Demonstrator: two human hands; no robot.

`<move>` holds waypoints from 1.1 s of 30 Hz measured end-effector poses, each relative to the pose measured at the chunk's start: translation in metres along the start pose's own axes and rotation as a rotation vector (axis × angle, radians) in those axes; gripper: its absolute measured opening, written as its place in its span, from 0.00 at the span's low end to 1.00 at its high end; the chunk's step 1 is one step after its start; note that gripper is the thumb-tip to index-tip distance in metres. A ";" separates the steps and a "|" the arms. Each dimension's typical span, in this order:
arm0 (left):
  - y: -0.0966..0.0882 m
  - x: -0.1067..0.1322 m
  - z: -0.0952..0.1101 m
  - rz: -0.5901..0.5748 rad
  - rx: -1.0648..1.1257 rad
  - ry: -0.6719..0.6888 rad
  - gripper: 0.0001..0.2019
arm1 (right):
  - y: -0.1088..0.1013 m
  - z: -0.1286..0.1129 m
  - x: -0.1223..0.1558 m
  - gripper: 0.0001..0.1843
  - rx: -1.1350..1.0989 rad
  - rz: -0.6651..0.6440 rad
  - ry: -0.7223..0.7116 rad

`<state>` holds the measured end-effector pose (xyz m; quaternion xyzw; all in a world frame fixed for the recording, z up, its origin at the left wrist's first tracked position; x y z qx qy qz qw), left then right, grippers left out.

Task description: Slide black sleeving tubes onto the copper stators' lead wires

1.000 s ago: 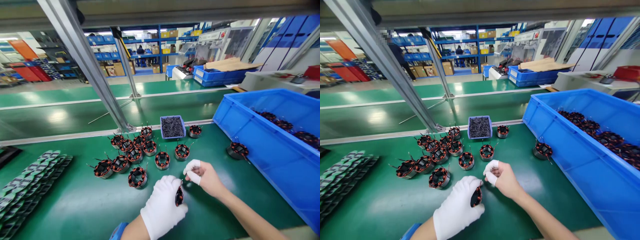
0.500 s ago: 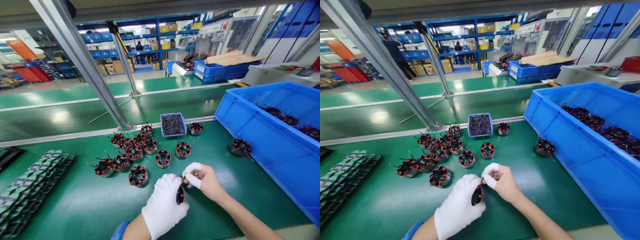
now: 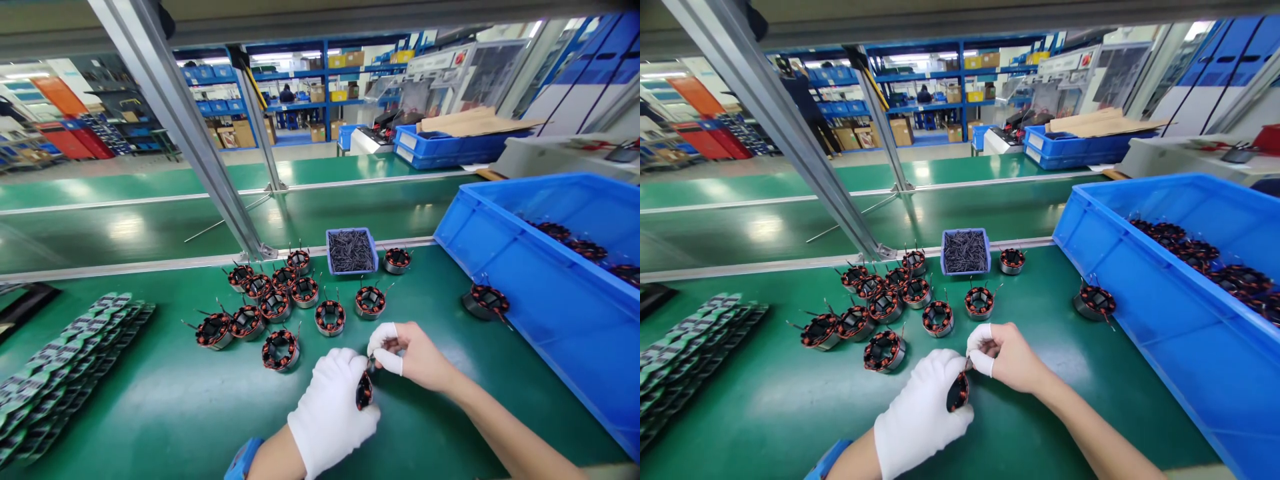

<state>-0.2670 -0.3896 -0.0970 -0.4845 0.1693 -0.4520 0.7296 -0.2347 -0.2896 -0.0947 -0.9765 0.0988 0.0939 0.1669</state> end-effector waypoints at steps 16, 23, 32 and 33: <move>0.001 0.003 -0.002 0.029 0.033 0.011 0.17 | -0.001 -0.013 -0.012 0.07 0.294 -0.198 0.011; 0.001 0.002 -0.002 0.037 0.016 0.015 0.14 | 0.005 -0.019 -0.014 0.12 0.450 -0.258 -0.032; -0.001 0.002 0.000 0.032 0.027 0.022 0.15 | -0.001 -0.030 -0.012 0.09 0.532 -0.248 -0.059; -0.001 0.003 0.000 0.033 0.030 0.023 0.15 | -0.002 -0.029 -0.011 0.09 0.503 -0.243 -0.060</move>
Point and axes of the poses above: each hand's wrist, its own x-axis away from the middle knuckle, its own y-axis out of the palm, z = x × y, the point moved 8 cm from there along -x, towards the middle knuckle, and after that the axes turned 14 degrees about -y, right-handed, at the moved point
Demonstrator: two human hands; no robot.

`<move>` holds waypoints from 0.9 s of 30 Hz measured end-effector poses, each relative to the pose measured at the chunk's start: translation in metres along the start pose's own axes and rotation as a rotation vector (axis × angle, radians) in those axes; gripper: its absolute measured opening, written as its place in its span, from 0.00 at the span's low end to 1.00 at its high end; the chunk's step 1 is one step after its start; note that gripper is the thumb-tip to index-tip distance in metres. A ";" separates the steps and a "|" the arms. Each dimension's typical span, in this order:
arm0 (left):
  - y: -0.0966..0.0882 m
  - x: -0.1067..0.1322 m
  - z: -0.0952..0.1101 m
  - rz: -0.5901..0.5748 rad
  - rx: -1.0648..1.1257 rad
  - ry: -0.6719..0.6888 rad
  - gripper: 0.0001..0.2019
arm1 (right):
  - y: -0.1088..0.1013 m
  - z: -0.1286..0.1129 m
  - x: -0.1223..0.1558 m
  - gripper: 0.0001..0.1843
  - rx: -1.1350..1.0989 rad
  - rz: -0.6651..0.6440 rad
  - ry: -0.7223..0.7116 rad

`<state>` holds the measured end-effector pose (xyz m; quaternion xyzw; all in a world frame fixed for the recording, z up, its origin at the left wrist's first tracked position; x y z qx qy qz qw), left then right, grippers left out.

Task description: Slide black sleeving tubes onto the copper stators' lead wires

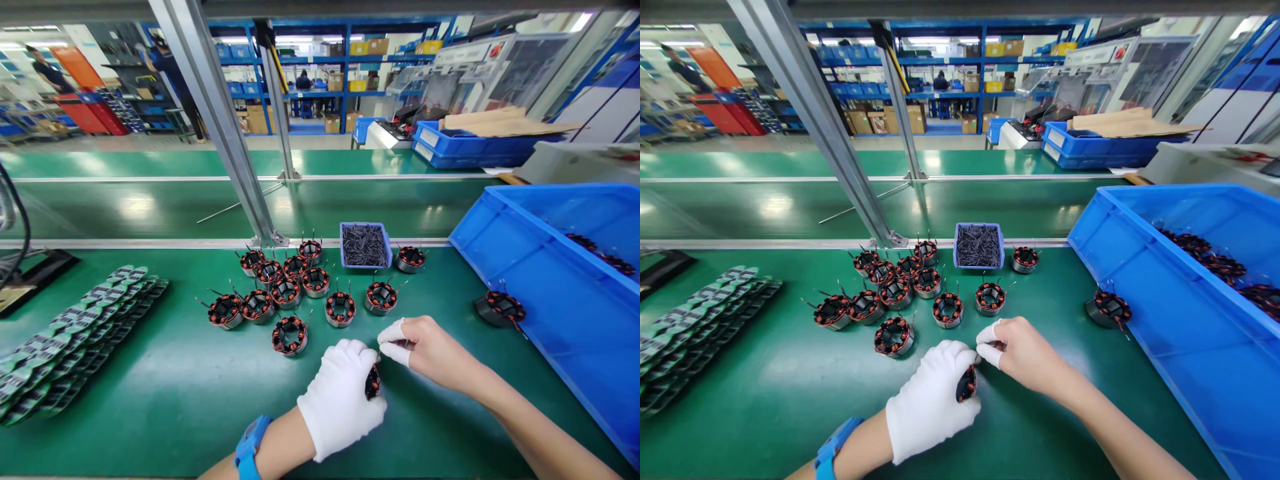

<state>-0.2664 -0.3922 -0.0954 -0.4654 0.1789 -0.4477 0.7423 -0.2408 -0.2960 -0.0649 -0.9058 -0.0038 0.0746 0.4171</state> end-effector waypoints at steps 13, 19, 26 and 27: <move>-0.001 0.001 -0.001 0.005 0.028 -0.009 0.15 | 0.032 0.042 0.032 0.06 -0.474 0.420 0.211; 0.000 0.001 -0.002 0.027 -0.016 -0.007 0.13 | 0.028 0.031 0.017 0.06 -0.412 0.247 0.115; 0.001 0.002 -0.002 -0.001 -0.019 -0.005 0.13 | 0.046 0.048 0.022 0.07 -0.530 0.183 0.229; 0.000 0.002 -0.002 -0.003 -0.017 -0.010 0.13 | 0.050 0.050 0.023 0.08 -0.572 0.196 0.250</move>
Point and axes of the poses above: each hand's wrist, its own x-axis away from the middle knuckle, its own y-axis out of the palm, z = x × y, the point moved 8 cm from there along -x, towards the middle knuckle, and after that the axes turned 14 degrees about -y, right-handed, at the moved point
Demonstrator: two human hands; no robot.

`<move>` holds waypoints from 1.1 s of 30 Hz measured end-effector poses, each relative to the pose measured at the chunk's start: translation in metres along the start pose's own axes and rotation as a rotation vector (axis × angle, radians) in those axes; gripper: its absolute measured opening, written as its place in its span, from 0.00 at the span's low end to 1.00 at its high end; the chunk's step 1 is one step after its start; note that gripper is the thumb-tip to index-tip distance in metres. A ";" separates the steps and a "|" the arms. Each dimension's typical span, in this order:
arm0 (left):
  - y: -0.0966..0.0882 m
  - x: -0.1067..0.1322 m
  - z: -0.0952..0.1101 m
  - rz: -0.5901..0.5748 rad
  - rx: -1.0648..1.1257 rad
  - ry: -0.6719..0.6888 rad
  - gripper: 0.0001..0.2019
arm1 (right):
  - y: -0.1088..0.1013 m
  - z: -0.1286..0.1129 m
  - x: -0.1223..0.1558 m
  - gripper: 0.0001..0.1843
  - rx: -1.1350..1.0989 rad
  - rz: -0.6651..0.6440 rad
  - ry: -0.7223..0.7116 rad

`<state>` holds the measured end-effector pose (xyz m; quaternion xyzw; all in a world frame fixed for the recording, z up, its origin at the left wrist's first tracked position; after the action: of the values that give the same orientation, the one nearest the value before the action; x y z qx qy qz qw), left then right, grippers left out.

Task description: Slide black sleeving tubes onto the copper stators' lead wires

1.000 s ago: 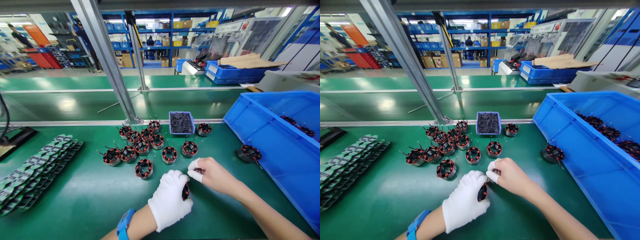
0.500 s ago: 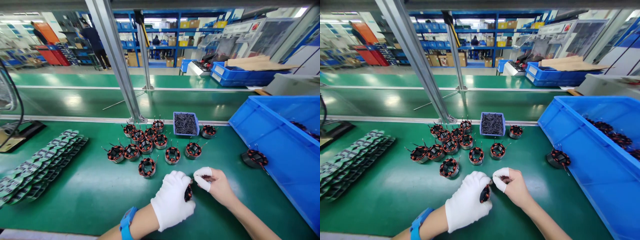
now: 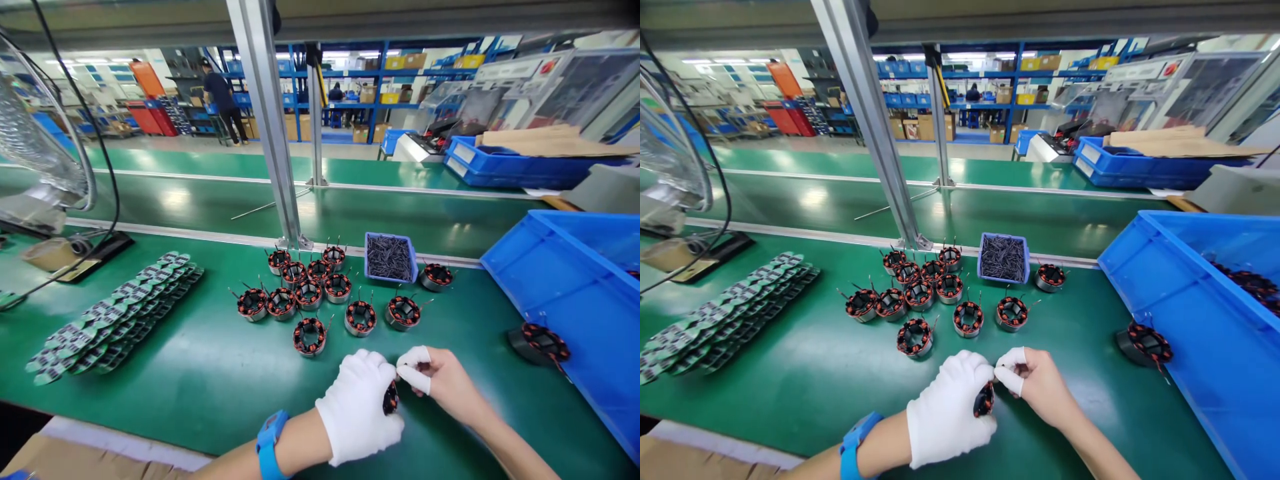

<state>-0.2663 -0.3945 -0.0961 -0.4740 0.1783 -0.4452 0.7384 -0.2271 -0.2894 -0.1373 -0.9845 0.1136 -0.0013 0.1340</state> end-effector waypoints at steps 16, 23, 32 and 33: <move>-0.001 -0.001 0.001 0.009 0.111 0.003 0.11 | 0.013 0.007 0.008 0.17 -0.353 0.147 0.034; 0.001 -0.002 0.001 -0.007 0.132 -0.016 0.15 | 0.001 0.003 0.004 0.17 -0.243 0.087 0.032; -0.001 -0.003 0.001 0.009 0.184 -0.039 0.19 | -0.004 -0.015 -0.009 0.11 0.140 0.002 -0.133; -0.001 -0.004 0.001 0.014 0.182 -0.040 0.19 | -0.004 -0.018 -0.010 0.12 0.195 0.012 -0.170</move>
<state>-0.2683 -0.3912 -0.0953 -0.4126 0.1256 -0.4449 0.7849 -0.2366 -0.2881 -0.1191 -0.9626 0.1072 0.0720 0.2382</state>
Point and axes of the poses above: each hand's wrist, its own x-axis away from the middle knuckle, its own y-axis out of the palm, z = x × y, the point moved 8 cm from there along -x, towards the middle knuckle, and after that the axes turned 14 degrees about -y, right-handed, at the moved point
